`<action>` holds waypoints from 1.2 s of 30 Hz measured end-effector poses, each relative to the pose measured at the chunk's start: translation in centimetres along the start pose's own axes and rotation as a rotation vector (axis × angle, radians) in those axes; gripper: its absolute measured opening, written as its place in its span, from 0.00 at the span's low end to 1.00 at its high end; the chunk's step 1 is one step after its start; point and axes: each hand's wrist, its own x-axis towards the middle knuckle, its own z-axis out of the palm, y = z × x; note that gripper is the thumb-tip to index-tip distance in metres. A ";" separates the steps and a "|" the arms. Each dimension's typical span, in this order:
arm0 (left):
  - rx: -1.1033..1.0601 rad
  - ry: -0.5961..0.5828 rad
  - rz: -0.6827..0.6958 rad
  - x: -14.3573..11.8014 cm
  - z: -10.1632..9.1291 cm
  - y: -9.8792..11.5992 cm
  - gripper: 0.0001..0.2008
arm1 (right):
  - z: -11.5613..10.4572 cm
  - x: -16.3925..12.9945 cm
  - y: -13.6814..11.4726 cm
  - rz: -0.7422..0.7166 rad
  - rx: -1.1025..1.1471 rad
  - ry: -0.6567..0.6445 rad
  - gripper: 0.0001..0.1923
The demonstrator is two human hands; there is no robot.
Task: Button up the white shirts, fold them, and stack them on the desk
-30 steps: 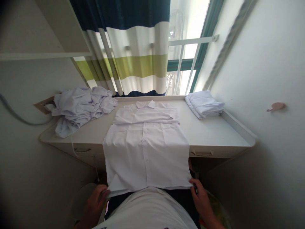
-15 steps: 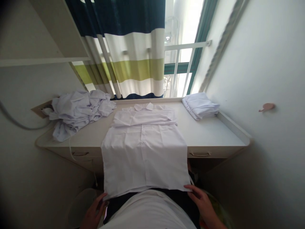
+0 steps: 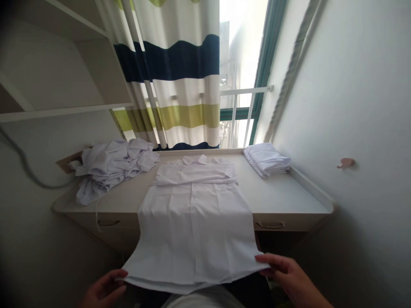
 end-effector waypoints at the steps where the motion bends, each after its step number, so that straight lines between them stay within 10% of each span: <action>1: 0.042 0.001 0.041 0.1 -0.4 1.7 0.23 | 0.0 -0.1 -1.9 -0.053 -0.068 -0.015 0.19; 11: 0.638 0.162 0.576 0.2 -5.4 12.6 0.14 | 0.0 -4.5 -11.5 -0.556 -0.769 0.045 0.10; 17: 0.644 0.067 0.625 3.6 -6.6 16.5 0.14 | -2.9 -1.0 -13.4 -0.627 -0.648 0.171 0.09; 21: 0.628 -0.002 0.581 6.9 -5.2 20.7 0.16 | -3.1 2.2 -17.2 -0.634 -0.665 0.033 0.10; 28: 0.667 -0.095 0.531 15.7 -2.4 29.0 0.25 | -0.3 10.2 -26.1 -0.652 -0.861 0.004 0.18; 36: 0.622 -0.183 0.557 32.8 1.8 34.0 0.26 | 1.9 24.3 -34.4 -0.644 -0.913 0.040 0.23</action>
